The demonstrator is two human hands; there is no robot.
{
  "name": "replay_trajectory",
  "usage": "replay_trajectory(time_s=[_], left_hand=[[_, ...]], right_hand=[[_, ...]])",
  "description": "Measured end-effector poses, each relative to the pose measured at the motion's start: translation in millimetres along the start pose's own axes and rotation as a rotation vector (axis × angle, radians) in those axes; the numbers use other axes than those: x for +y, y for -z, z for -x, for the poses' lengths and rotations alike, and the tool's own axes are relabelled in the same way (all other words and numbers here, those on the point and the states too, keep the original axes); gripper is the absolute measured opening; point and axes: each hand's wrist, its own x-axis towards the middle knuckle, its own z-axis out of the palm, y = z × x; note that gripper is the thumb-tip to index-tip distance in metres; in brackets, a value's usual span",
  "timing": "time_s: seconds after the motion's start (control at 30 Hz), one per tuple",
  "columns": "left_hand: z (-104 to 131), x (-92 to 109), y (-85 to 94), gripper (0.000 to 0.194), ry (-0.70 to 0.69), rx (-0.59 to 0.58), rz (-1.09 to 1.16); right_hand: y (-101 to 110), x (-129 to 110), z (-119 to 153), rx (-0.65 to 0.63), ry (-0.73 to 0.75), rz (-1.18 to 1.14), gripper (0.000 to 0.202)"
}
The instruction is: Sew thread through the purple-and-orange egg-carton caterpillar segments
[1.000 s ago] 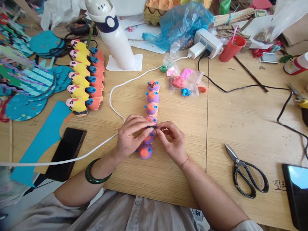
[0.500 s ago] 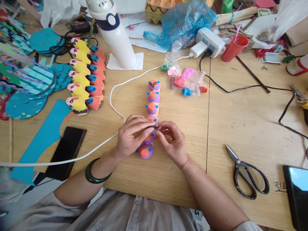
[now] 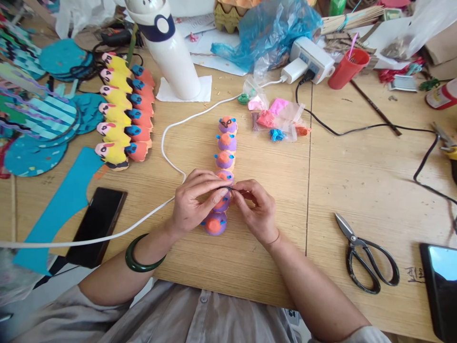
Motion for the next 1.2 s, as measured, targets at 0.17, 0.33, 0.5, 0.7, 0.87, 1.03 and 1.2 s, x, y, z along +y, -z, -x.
replay_trajectory(time_s=[0.17, 0.33, 0.5, 0.7, 0.87, 1.03, 1.2], left_hand=[[0, 2, -0.9, 0.013, 0.026, 0.002, 0.012], [-1, -1, 1.8, 0.007, 0.13, 0.111, -0.039], [1, -10, 1.0, 0.021, 0.407, 0.223, 0.266], [4, -10, -6.2, 0.036, 0.545, 0.166, 0.575], [7, -13, -7.1, 0.043, 0.536, 0.12, 0.594], [5, -14, -6.9, 0.029, 0.561, 0.139, 0.693], [-1, -7, -1.3, 0.021, 0.584, 0.159, 0.82]], right_hand=[[1, -3, 0, -0.03, -0.031, 0.024, 0.008], [0, -7, -2, -0.032, -0.089, -0.116, 0.008], [-1, -7, -5, 0.034, -0.227, -0.234, 0.02], [-1, -5, -6, 0.069, -0.266, -0.236, 0.021], [0, -5, -6, 0.062, -0.268, -0.222, 0.019], [-1, -4, -7, 0.053, -0.286, -0.238, 0.02], [-1, -4, -8, 0.031, -0.289, -0.292, 0.018]])
